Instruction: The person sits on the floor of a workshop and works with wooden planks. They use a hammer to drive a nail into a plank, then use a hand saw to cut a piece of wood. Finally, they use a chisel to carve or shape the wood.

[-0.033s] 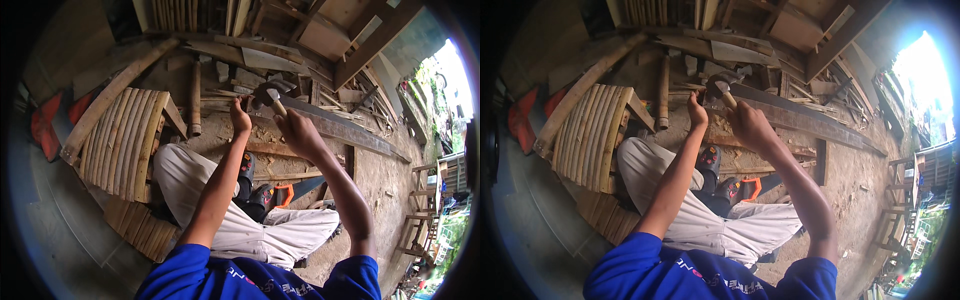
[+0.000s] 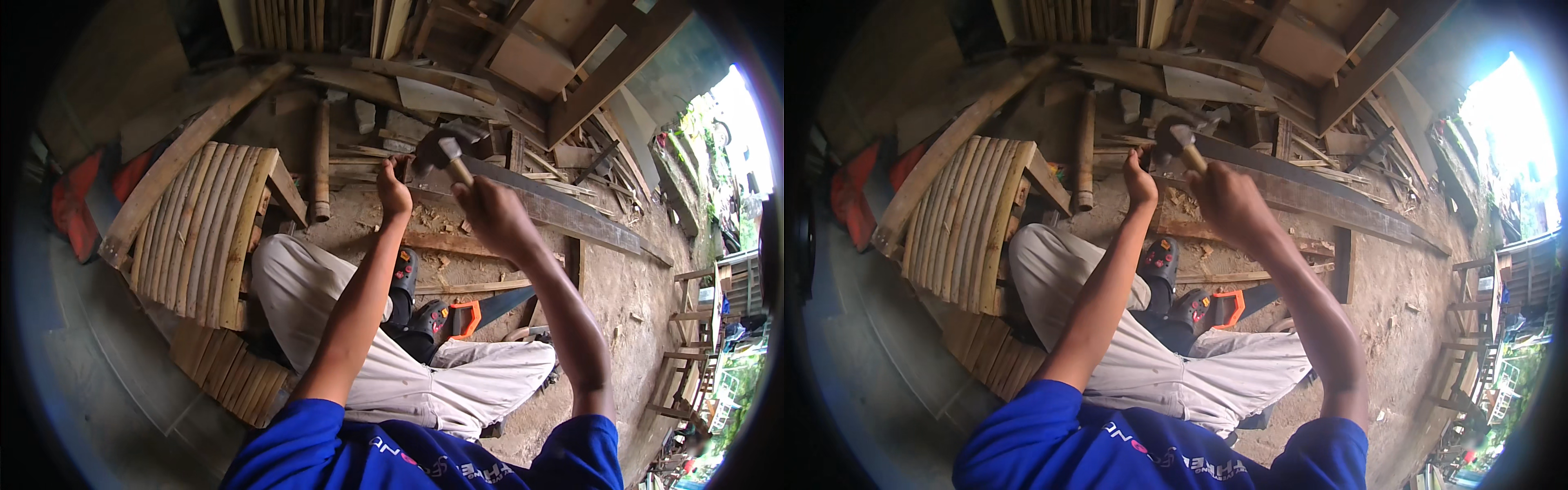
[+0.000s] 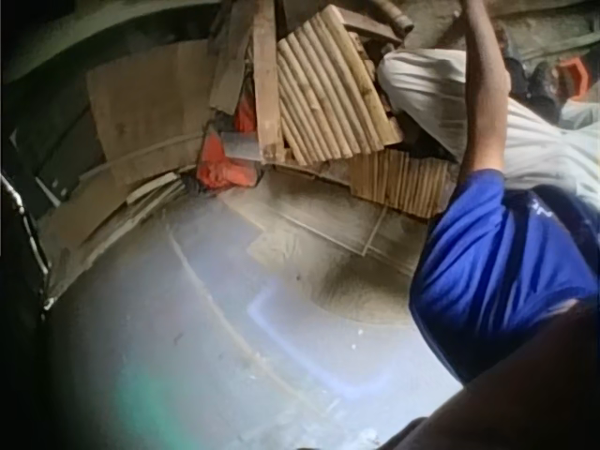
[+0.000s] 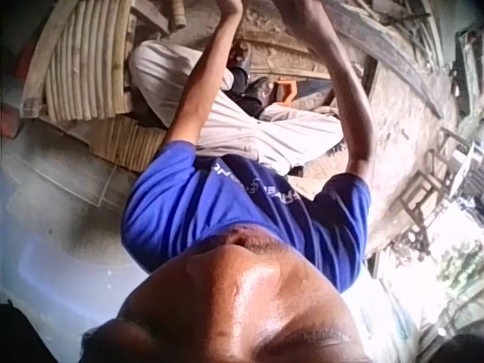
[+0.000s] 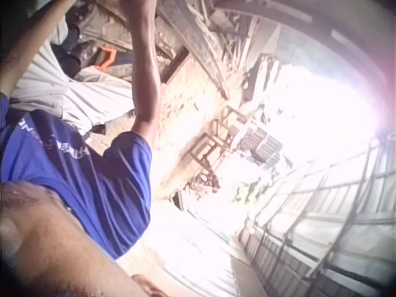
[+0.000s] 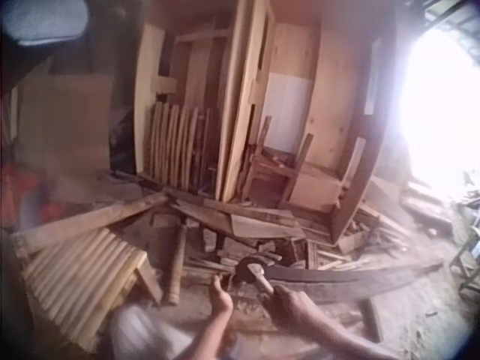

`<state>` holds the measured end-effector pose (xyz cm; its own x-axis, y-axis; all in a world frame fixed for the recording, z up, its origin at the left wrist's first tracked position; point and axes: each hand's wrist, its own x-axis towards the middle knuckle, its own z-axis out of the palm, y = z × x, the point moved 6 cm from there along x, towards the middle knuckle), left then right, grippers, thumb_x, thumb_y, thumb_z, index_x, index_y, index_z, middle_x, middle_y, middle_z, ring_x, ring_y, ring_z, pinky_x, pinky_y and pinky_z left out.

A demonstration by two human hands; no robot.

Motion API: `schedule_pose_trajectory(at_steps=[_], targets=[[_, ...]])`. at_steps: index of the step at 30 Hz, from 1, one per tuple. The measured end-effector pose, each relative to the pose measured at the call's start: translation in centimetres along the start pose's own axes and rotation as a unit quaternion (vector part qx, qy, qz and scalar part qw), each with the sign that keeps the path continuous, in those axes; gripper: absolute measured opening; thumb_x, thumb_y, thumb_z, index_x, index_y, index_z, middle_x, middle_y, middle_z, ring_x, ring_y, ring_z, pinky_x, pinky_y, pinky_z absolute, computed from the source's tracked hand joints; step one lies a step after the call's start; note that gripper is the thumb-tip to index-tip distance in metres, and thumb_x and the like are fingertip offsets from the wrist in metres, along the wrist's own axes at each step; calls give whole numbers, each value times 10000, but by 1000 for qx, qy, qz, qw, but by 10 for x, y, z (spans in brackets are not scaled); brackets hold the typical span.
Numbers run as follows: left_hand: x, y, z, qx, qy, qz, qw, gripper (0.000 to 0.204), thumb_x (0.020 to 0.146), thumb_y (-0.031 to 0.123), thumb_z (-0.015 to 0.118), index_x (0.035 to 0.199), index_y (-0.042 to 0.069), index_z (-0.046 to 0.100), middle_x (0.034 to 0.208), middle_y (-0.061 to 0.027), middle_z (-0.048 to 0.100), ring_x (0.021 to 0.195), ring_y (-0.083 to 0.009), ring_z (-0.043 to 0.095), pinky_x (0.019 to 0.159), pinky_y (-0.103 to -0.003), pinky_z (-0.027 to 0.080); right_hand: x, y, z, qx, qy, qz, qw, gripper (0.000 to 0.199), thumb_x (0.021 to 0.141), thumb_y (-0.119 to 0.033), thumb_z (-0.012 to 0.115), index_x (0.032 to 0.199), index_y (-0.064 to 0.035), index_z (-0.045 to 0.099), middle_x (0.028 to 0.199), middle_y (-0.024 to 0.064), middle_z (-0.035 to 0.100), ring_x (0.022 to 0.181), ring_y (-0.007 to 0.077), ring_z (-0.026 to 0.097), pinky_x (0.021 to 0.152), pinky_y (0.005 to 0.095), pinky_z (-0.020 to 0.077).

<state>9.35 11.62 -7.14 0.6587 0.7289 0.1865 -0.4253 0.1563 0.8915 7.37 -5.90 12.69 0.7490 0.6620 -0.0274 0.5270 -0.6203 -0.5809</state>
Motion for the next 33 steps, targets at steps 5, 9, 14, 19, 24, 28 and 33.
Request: schedule_pose_trajectory(at_steps=[5, 9, 14, 19, 24, 28, 33], targets=[[2, 3, -1, 54, 27, 15, 998, 558, 1083, 337, 267, 1011, -23, 688, 997, -135, 715, 968, -257, 656, 920, -376, 466, -6, -15, -22, 169, 215, -27, 962, 315, 1048, -307, 566, 963, -8, 516, 689, 200, 612, 589, 350, 623, 543, 421, 458], [2, 7, -1, 98, 31, 32, 994, 553, 1086, 349, 273, 1015, -14, 685, 994, -130, 709, 965, -250, 650, 920, -373, 467, 0, -15, 5, -60, 73, -42, 995, 229, 1059, -237, 495, 1025, -20, 564, 701, 200, 572, 657, 374, 619, 558, 441, 467], [6, -14, -5, -33, 24, -21, 999, 543, 1095, 407, 290, 1101, 6, 657, 1075, -106, 685, 1058, -218, 612, 996, -365, 427, -7, 23, 9, 99, 97, 92, 986, 359, 1047, -332, 534, 973, 17, 504, 787, 311, 650, 864, 535, 631, 680, 571, 463], [6, -60, -12, -158, -78, -132, 975, 525, 1113, 428, 271, 1099, 49, 634, 1076, -46, 654, 1080, -179, 580, 1021, -344, 398, -6, -2, 12, 114, 63, 27, 991, 301, 1050, -291, 526, 968, -2, 498, 742, 270, 637, 712, 455, 654, 631, 506, 482], [0, -80, -31, -105, 13, -68, 992, 481, 1124, 401, 275, 1056, 64, 612, 1040, -16, 594, 1042, -158, 546, 997, -319, 375, 1, -29, -30, 24, 79, 21, 996, 278, 1055, -307, 527, 1053, -31, 555, 714, 72, 620, 604, 148, 618, 514, 348, 471], [-5, -74, -29, -73, 51, -84, 992, 490, 1127, 383, 276, 957, 62, 606, 913, 2, 552, 909, -143, 518, 885, -319, 388, -7, -36, -56, 213, 241, -82, 943, 235, 1061, -241, 541, 1007, -16, 496, 683, 107, 595, 602, 177, 606, 539, 353, 483], [-8, -58, -22, -129, 23, -97, 987, 538, 1119, 423, 288, 912, 53, 620, 876, -7, 584, 879, -142, 534, 874, -315, 403, 1, -20, 13, -21, 6, -23, 999, 269, 1034, -246, 538, 1021, 16, 480, 750, 315, 641, 774, 502, 671, 616, 513, 492]])
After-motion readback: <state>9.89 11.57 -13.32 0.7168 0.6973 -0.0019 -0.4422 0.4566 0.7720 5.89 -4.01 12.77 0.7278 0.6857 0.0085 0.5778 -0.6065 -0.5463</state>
